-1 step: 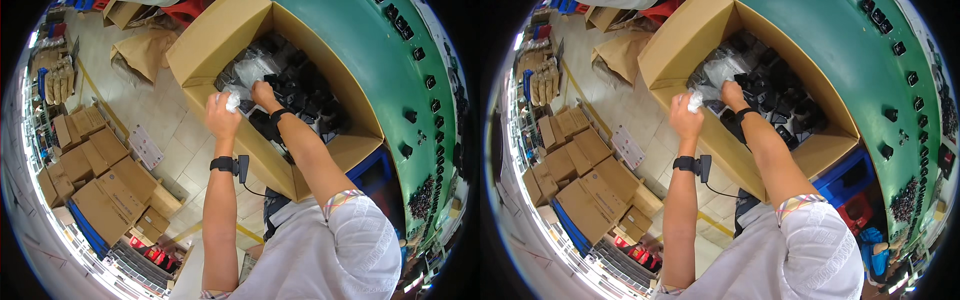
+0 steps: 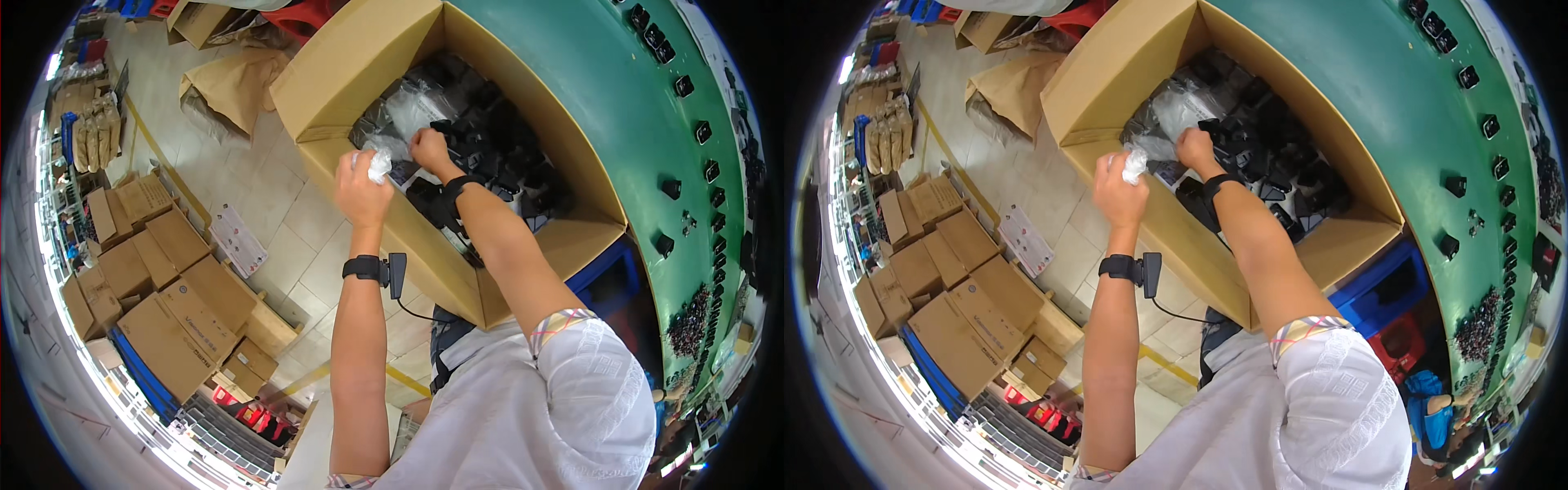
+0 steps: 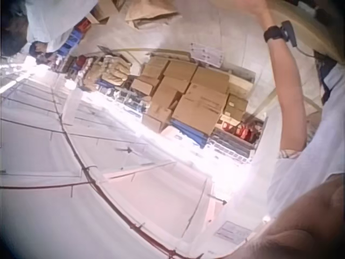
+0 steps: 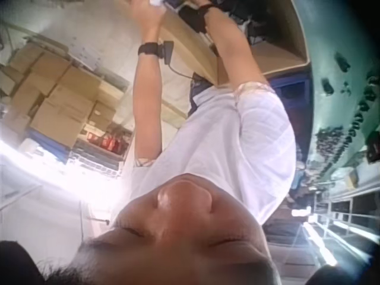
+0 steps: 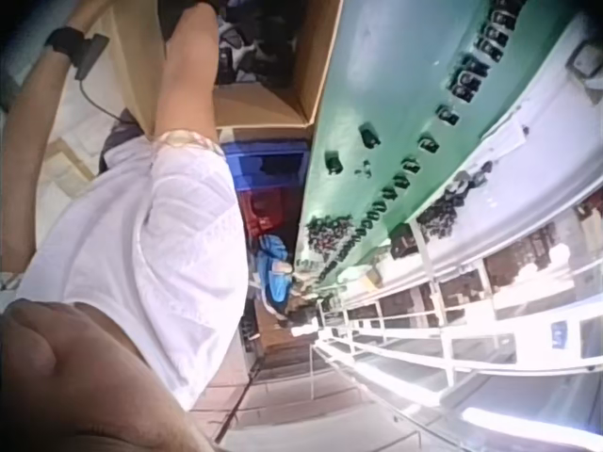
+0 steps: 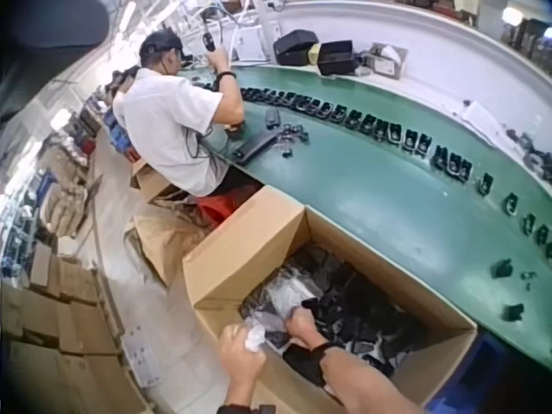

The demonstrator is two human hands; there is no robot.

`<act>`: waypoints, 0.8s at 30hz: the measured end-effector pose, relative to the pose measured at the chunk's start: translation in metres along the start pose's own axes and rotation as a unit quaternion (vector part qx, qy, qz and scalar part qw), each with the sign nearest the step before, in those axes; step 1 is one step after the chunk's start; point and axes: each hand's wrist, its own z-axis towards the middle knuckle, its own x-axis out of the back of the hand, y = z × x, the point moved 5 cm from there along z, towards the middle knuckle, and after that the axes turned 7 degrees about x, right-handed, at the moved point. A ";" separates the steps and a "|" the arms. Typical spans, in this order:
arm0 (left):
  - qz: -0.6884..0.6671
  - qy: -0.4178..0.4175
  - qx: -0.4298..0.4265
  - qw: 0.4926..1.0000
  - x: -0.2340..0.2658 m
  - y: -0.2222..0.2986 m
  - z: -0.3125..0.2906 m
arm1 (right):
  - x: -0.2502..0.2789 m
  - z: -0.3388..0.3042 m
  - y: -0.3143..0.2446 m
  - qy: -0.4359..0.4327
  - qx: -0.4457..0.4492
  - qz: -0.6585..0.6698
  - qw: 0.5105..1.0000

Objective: Assembling electronics components at a factory workstation and packing finished products into a cardboard box.

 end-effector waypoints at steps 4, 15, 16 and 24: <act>-0.004 0.003 -0.012 1.000 -0.001 0.001 0.003 | 0.023 0.000 0.019 0.026 -0.142 0.698 0.701; 0.001 -0.011 -0.034 0.999 -0.006 0.012 0.005 | -0.048 -0.010 0.015 -0.112 -0.105 0.292 0.944; 0.004 -0.018 -0.024 1.000 -0.005 0.009 0.005 | -0.054 -0.011 0.009 -0.114 -0.106 0.297 0.942; 0.028 -0.023 -0.013 0.999 -0.003 -0.004 0.003 | -0.020 -0.010 -0.022 -0.179 0.046 -0.045 0.982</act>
